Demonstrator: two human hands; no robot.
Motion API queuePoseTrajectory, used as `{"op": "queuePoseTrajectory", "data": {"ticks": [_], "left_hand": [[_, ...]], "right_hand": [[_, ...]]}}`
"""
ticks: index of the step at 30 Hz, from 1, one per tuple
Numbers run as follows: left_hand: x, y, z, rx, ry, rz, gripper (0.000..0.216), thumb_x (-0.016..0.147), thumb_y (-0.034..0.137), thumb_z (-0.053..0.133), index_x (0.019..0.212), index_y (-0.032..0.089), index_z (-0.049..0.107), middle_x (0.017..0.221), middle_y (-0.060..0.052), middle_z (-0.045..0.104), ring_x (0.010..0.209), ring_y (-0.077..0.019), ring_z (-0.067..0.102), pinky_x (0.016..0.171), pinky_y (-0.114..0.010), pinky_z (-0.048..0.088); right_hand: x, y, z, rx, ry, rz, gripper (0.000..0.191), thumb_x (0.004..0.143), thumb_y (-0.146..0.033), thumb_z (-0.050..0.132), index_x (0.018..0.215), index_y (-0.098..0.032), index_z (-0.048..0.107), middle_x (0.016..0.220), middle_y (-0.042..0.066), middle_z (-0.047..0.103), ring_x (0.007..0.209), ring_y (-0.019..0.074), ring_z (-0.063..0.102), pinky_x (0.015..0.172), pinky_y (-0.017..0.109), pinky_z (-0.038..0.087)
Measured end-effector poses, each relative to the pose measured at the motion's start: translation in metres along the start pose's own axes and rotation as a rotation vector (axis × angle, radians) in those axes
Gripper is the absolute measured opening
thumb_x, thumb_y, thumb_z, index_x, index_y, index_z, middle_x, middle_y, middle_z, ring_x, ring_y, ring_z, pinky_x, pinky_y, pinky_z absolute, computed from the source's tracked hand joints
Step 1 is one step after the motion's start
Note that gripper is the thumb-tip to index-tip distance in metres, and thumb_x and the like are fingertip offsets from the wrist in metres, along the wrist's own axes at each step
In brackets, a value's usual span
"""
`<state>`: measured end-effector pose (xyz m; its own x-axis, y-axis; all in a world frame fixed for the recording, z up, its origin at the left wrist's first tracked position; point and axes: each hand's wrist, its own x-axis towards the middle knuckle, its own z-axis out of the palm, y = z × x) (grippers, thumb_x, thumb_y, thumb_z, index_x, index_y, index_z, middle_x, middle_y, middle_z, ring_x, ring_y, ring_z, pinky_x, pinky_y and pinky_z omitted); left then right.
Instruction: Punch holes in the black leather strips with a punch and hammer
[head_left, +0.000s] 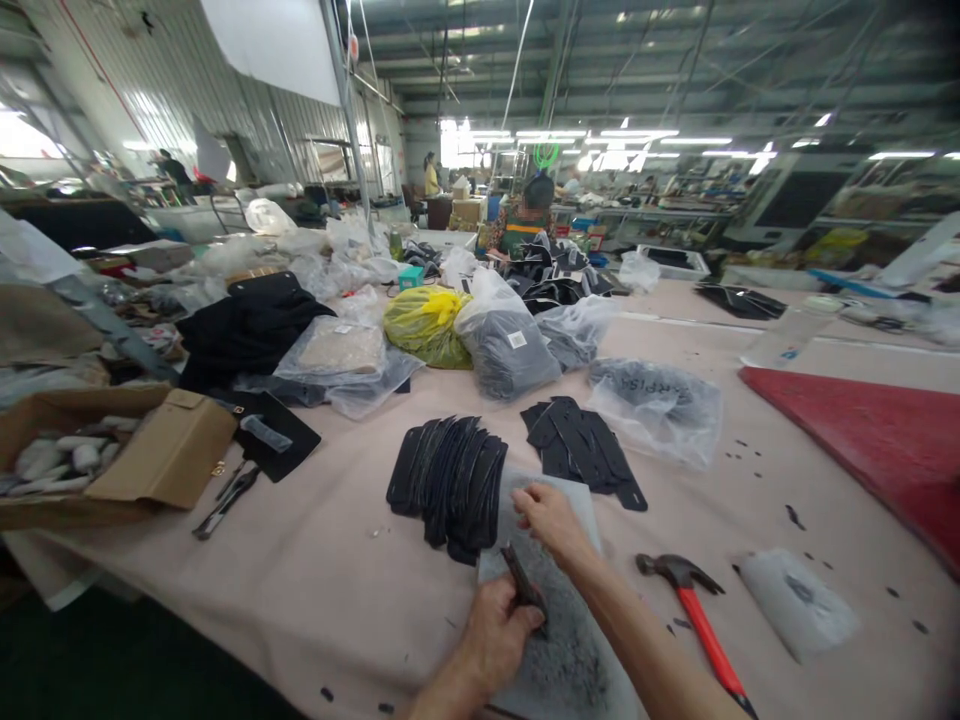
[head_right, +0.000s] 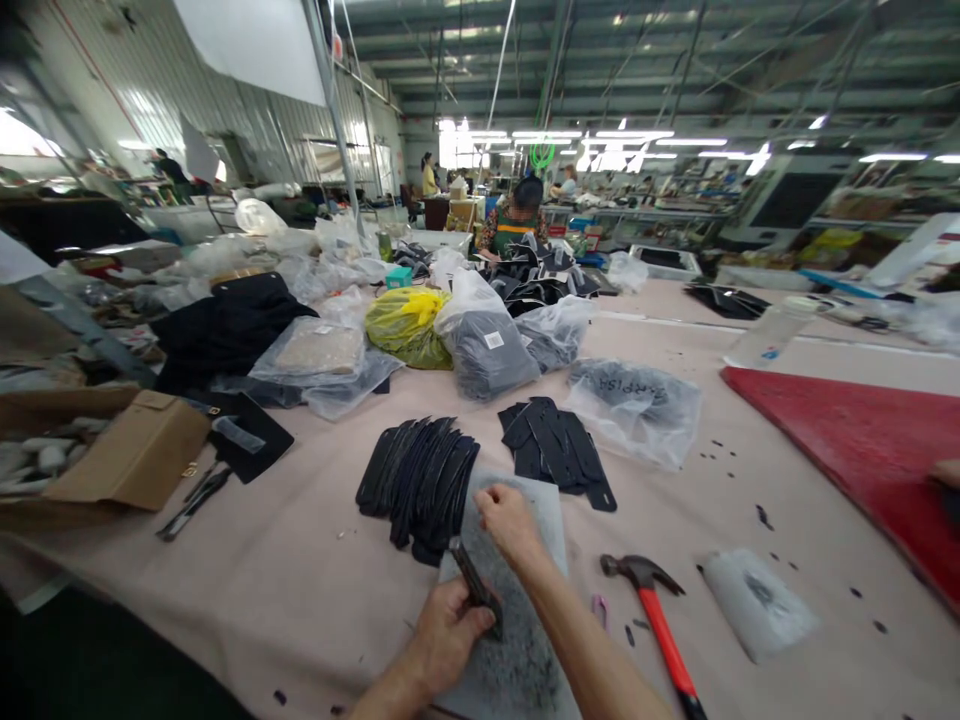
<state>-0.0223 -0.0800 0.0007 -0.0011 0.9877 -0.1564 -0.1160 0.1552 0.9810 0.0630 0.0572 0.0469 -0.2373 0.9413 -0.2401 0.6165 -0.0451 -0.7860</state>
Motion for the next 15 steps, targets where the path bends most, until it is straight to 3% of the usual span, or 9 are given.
{"op": "queuePoseTrajectory", "data": {"ticks": [6,15], "left_hand": [[-0.005,-0.006,-0.002,0.108,0.026,0.08,0.015,0.071,0.015,0.056,0.082,0.015,0.065,0.08,-0.004,0.063,0.08,-0.021,0.058,0.074,-0.032,0.044],[0.004,-0.007,-0.007,0.081,0.006,0.078,0.02,0.069,0.019,0.056,0.086,0.016,0.068,0.079,-0.004,0.064,0.078,-0.0224,0.059,0.072,-0.034,0.045]], "right_hand": [[0.038,-0.019,0.025,-0.172,0.111,0.031,0.019,0.079,-0.033,0.056,0.07,-0.019,0.065,0.075,0.005,0.069,0.075,0.0181,0.062,0.065,0.026,0.038],[0.054,-0.049,0.041,-0.287,0.164,0.135,0.021,0.08,-0.033,0.06,0.089,-0.016,0.067,0.095,0.015,0.069,0.096,0.0284,0.063,0.078,0.036,0.044]]}}
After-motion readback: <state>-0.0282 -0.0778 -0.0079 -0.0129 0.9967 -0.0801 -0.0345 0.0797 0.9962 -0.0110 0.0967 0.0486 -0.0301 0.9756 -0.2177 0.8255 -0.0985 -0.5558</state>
